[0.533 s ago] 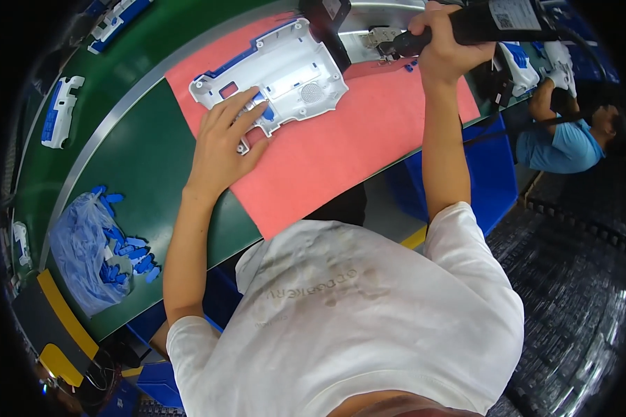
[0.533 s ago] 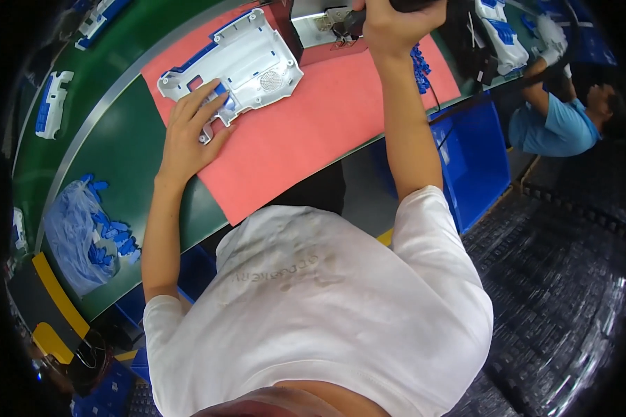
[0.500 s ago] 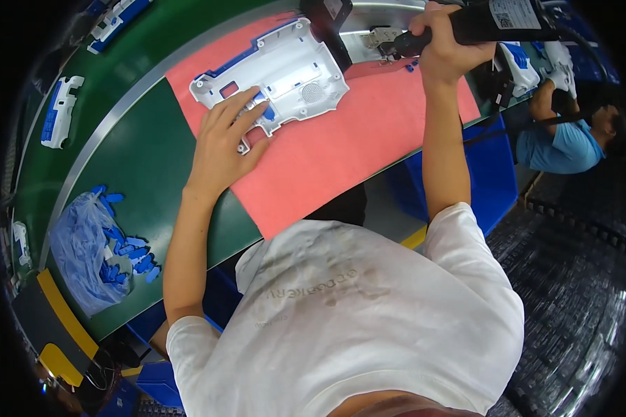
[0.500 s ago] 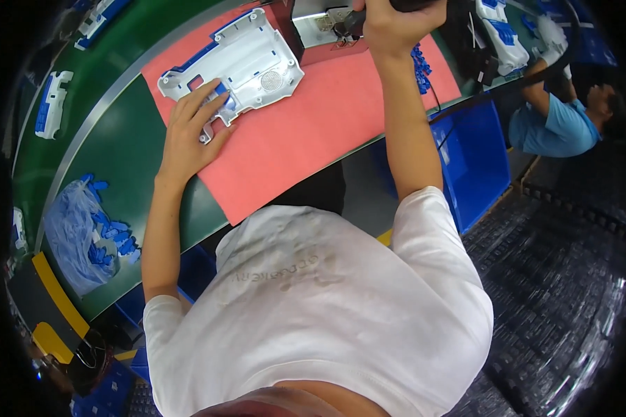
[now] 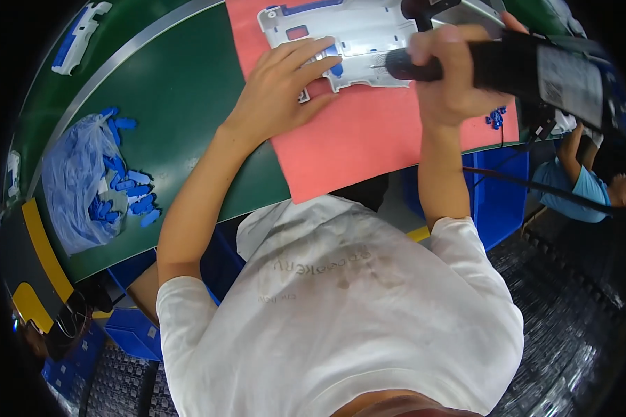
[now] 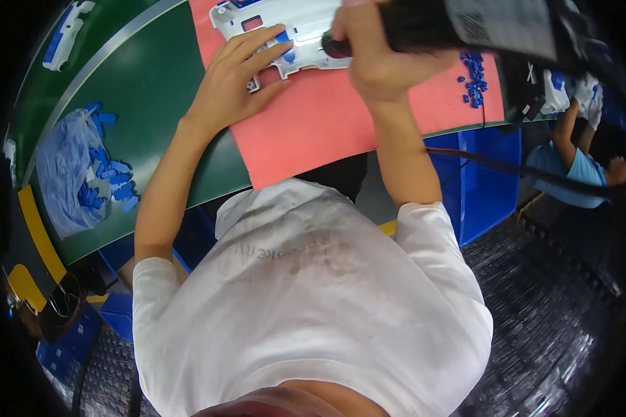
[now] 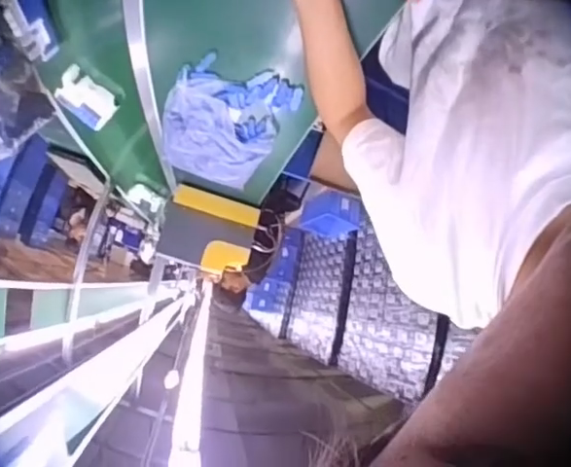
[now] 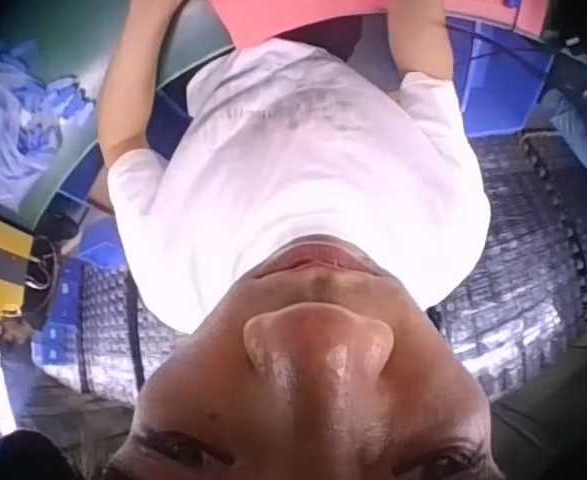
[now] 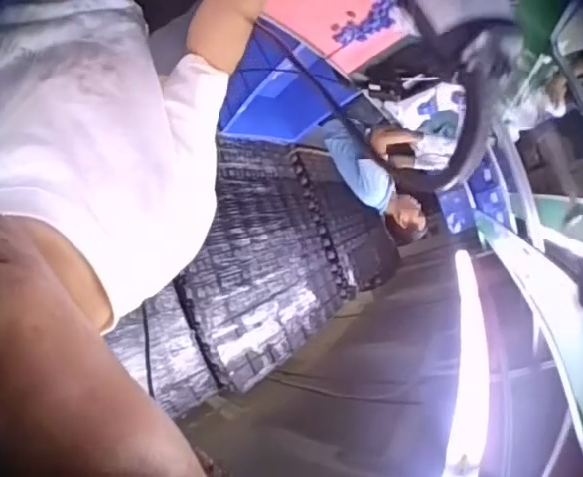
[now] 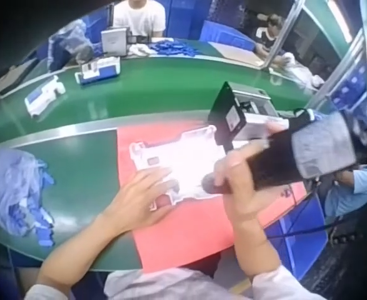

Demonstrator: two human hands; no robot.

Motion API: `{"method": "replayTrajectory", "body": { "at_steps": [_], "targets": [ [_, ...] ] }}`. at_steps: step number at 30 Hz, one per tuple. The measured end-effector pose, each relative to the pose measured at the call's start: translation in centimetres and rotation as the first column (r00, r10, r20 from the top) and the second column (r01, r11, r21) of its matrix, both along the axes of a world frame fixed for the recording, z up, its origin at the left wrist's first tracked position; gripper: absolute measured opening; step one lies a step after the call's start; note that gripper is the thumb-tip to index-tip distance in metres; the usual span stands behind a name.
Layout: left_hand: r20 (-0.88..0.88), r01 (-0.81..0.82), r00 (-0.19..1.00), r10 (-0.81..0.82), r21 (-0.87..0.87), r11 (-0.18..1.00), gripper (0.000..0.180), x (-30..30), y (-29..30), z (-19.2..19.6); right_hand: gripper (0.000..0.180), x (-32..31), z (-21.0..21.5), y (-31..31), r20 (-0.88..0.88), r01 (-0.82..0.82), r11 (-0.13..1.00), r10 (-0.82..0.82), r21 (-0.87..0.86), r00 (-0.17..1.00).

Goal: Assembling plastic housing components using an electric screwdriver on an industrial assembly line.

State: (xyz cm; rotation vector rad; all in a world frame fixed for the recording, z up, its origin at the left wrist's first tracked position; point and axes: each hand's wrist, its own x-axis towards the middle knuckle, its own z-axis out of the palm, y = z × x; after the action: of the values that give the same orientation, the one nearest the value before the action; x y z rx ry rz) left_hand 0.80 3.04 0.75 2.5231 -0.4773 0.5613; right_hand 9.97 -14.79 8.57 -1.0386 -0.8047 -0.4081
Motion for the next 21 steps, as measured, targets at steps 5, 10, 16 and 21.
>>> {"method": "replayTrajectory", "body": {
  "at_steps": [5,10,16,21],
  "targets": [
    [-0.012,-0.005,1.000,0.004,-0.126,0.992,0.055,0.1,-0.1,-0.4,0.054,-2.1,-0.4,3.0,-0.212,0.077,0.994,-0.093,-0.083,0.973],
    [0.032,0.044,0.999,-0.042,-0.064,0.997,0.050,0.0,0.2,-0.2,0.054,-2.2,-0.6,3.6,-0.251,-0.094,0.983,0.131,0.155,0.959],
    [0.032,0.040,0.999,-0.038,-0.042,0.998,0.034,0.1,0.3,-0.6,0.052,-0.2,-3.0,5.7,0.039,-0.354,0.809,0.382,0.469,0.923],
    [0.041,0.034,0.999,-0.033,-0.037,0.999,0.034,0.1,0.3,-0.8,0.052,-2.0,-1.8,3.5,-0.302,-0.024,0.999,0.011,-0.037,0.953]
  ]
}}
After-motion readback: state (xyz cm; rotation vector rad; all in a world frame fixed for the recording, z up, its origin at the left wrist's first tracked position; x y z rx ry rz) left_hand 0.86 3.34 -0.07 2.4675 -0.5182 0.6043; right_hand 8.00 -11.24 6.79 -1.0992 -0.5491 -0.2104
